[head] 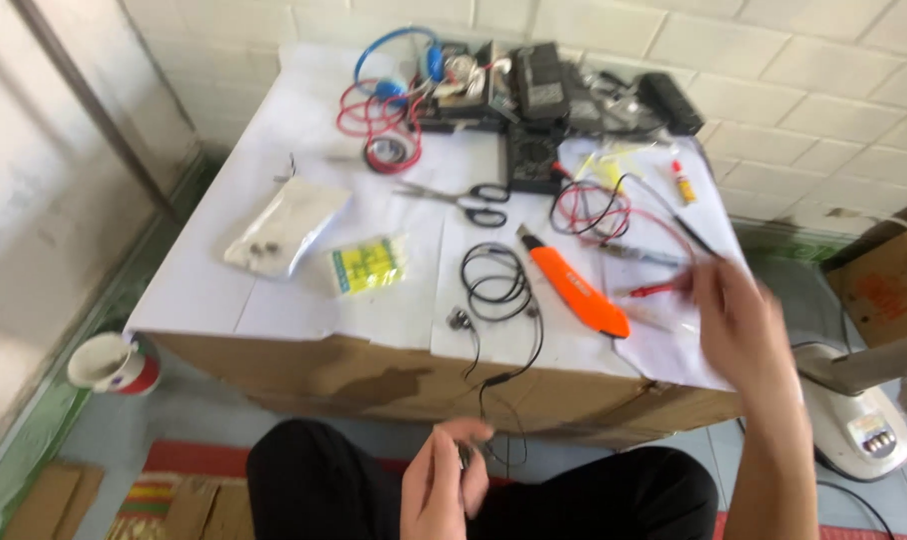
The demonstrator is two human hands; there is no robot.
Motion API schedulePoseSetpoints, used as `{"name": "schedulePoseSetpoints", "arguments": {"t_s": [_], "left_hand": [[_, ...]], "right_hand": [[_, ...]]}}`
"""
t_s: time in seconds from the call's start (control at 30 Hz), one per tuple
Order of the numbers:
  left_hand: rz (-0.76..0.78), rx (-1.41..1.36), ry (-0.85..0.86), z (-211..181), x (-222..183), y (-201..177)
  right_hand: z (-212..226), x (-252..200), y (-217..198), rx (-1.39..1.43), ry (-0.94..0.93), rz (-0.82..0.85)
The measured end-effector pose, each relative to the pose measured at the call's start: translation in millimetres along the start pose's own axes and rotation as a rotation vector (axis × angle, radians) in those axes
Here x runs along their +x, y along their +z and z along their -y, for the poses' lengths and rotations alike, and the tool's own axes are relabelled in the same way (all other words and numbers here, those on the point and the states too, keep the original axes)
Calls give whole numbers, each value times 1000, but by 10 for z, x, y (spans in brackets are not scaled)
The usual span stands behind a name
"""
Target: Disassembling the plastic casing of an earphone using hands and scissors.
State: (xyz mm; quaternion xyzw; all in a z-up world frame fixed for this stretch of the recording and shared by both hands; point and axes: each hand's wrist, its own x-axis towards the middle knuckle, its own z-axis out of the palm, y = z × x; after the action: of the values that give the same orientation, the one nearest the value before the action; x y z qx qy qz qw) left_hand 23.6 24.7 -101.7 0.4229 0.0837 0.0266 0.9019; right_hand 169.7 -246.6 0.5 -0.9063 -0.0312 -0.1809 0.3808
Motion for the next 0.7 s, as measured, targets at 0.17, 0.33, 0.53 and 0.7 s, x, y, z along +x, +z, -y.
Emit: {"name": "schedulePoseSetpoints", "arguments": {"t_s": [0.17,0.33,0.53,0.7], "left_hand": [[167,74,52,-376,-146,373],[159,-51,-18,-627,-260,657],[143,-71,-123,-594,-405,818],[175,-58,-163,-580,-504,913]], "right_hand": [[278,-1396,273,400,369,228],[733,-1835,327,868,259,240],[953,-1902,254,794,184,25],[912,-2034,101,659,189,-70]]}}
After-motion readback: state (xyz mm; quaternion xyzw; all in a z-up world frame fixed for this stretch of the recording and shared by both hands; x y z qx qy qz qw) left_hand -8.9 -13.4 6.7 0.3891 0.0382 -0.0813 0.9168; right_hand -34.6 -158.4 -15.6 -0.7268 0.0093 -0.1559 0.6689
